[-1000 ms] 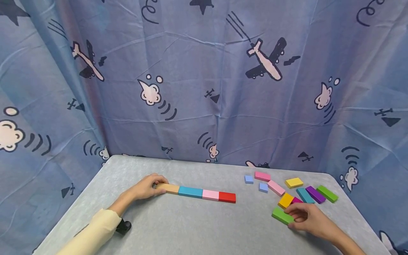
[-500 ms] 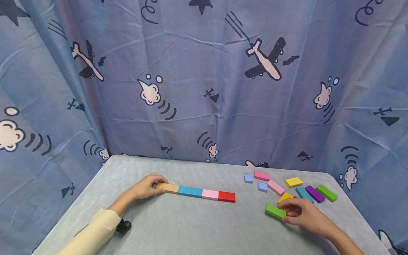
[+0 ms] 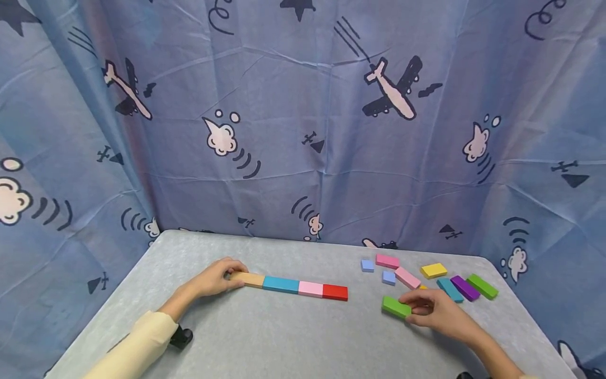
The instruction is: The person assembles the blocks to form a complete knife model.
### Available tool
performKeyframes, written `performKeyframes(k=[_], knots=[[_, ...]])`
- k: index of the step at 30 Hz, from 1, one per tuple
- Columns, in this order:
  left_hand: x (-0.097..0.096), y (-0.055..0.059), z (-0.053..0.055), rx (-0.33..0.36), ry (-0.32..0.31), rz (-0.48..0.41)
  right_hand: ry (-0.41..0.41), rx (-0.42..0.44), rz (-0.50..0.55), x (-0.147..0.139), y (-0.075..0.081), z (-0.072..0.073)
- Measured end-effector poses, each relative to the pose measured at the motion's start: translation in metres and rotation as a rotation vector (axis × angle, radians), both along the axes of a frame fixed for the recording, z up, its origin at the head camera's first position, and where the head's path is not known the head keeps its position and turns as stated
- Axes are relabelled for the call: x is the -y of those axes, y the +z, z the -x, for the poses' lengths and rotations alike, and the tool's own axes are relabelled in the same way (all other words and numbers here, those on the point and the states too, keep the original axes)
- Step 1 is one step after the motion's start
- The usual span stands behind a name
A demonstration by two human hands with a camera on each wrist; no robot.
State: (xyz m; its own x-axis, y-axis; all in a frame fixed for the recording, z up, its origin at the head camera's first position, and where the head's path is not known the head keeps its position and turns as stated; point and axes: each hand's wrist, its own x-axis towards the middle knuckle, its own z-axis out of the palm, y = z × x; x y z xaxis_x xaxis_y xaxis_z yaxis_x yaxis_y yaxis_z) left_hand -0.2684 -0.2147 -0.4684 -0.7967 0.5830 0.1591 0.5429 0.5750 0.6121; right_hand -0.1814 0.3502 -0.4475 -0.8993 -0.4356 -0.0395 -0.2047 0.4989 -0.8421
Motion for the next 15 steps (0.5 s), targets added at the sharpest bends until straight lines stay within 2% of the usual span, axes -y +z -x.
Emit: performKeyframes(k=[8, 15], knots=[[0.003, -0.002, 0.001, -0.016, 0.001, 0.001, 0.010, -0.049, -0.040, 0.013, -0.001, 0.013], [0.002, -0.004, 0.002, -0.014, 0.002, -0.004, 0.059, -0.072, -0.057, 0.027, 0.002, 0.025]])
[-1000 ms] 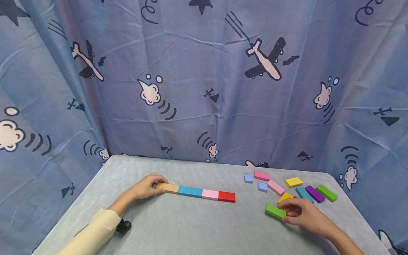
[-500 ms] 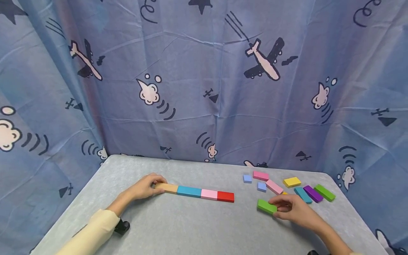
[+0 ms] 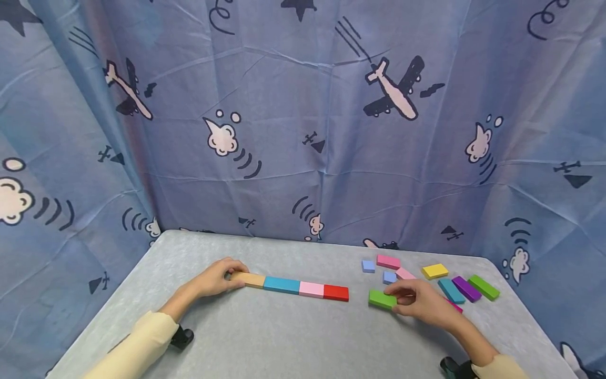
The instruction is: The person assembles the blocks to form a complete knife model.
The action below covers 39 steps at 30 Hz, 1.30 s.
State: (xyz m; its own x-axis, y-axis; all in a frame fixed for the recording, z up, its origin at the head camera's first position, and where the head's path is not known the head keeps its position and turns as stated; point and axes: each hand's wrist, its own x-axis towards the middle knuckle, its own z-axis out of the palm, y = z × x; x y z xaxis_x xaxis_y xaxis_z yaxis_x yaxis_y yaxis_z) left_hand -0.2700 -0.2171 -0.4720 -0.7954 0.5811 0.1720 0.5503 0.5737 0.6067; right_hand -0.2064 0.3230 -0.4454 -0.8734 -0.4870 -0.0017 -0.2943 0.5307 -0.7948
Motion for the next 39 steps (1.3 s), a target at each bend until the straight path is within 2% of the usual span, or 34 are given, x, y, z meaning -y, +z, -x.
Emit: performKeyframes(k=[9, 15, 22, 39], knots=[[0.002, 0.000, 0.000, 0.021, 0.007, 0.004, 0.034, -0.018, -0.006, 0.018, -0.002, 0.011], [0.002, 0.000, -0.001, 0.009, 0.004, -0.005, 0.034, 0.001, 0.010, 0.029, -0.001, 0.015], [0.001, 0.001, -0.002, -0.016, -0.018, -0.026, 0.054, -0.031, -0.022, 0.036, -0.002, 0.020], [0.001, 0.002, -0.001, -0.001, -0.005, -0.006, 0.040, 0.040, -0.021, 0.044, -0.007, 0.027]])
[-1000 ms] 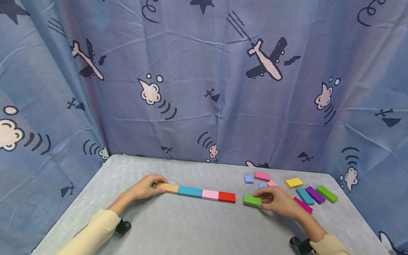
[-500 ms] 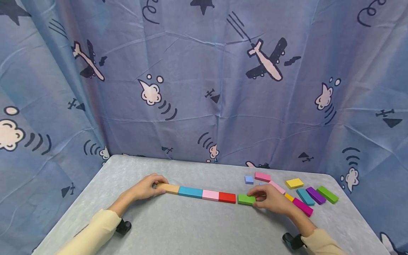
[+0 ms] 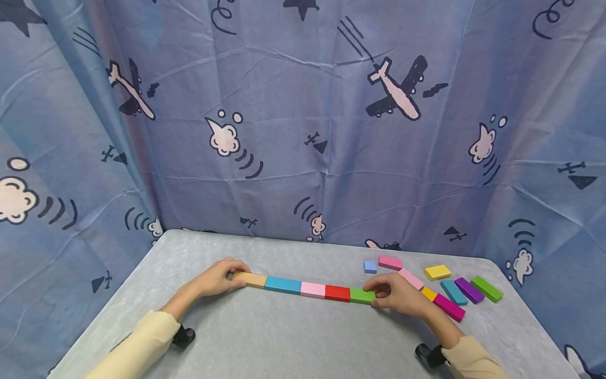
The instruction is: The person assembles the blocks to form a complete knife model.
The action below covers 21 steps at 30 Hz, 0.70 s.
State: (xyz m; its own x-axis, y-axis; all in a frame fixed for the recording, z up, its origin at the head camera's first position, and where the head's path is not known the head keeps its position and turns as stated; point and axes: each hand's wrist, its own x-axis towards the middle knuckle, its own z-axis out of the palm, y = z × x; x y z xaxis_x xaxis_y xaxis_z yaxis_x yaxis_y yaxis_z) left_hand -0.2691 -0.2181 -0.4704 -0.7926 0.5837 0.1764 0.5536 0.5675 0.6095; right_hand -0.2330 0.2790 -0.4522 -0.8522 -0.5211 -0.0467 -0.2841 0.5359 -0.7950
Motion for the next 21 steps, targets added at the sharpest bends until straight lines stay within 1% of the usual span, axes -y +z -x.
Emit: performKeyframes(k=[6, 13, 18, 21], knots=[[0.000, 0.002, 0.000, 0.021, 0.005, 0.000, -0.015, 0.006, -0.010, 0.001, 0.001, 0.000], [0.000, 0.000, 0.000, -0.001, 0.000, 0.000, -0.009, 0.023, 0.018, -0.001, 0.002, -0.002], [-0.001, -0.001, -0.001, -0.008, -0.002, 0.000, -0.003, -0.011, 0.044, -0.011, 0.005, -0.005], [0.000, -0.001, -0.001, -0.006, 0.003, -0.001, -0.018, -0.033, 0.045, -0.022, 0.007, -0.007]])
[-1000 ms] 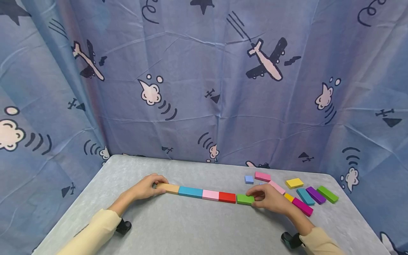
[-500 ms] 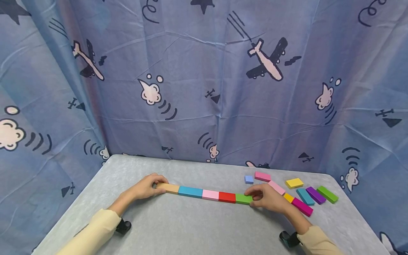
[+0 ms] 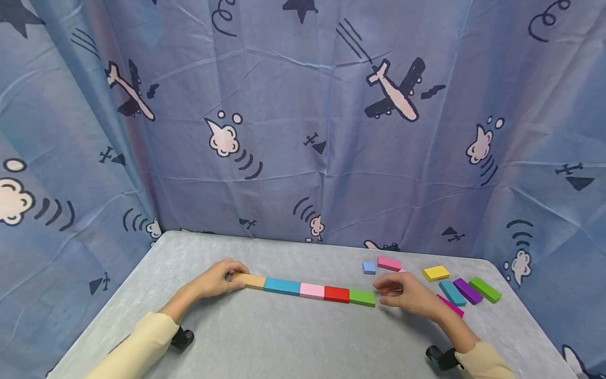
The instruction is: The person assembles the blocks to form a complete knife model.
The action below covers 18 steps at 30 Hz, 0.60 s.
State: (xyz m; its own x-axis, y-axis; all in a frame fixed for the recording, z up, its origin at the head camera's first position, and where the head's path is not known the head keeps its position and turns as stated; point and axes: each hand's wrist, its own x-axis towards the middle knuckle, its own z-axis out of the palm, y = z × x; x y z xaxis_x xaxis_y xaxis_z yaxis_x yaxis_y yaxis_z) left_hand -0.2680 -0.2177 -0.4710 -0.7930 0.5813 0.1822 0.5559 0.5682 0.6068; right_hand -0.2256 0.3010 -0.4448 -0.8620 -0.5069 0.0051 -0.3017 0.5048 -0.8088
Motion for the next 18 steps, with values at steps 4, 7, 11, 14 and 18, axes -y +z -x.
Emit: performKeyframes(k=[4, 7, 11, 14, 18], knots=[[0.000, 0.002, 0.000, 0.016, 0.003, 0.002, -0.023, 0.010, 0.011, -0.016, 0.005, -0.004], [0.000, 0.003, 0.000, 0.020, 0.001, 0.002, -0.050, 0.008, 0.014, -0.027, 0.009, -0.006], [0.000, 0.004, 0.000, 0.025, -0.001, -0.001, -0.108, 0.001, -0.018, -0.044, 0.014, -0.011], [0.000, 0.004, -0.001, 0.032, -0.004, -0.005, -0.151, 0.000, -0.051, -0.056, 0.018, -0.015], [-0.001, 0.005, -0.001, 0.036, -0.005, -0.007, -0.212, 0.017, -0.084, -0.072, 0.021, -0.021]])
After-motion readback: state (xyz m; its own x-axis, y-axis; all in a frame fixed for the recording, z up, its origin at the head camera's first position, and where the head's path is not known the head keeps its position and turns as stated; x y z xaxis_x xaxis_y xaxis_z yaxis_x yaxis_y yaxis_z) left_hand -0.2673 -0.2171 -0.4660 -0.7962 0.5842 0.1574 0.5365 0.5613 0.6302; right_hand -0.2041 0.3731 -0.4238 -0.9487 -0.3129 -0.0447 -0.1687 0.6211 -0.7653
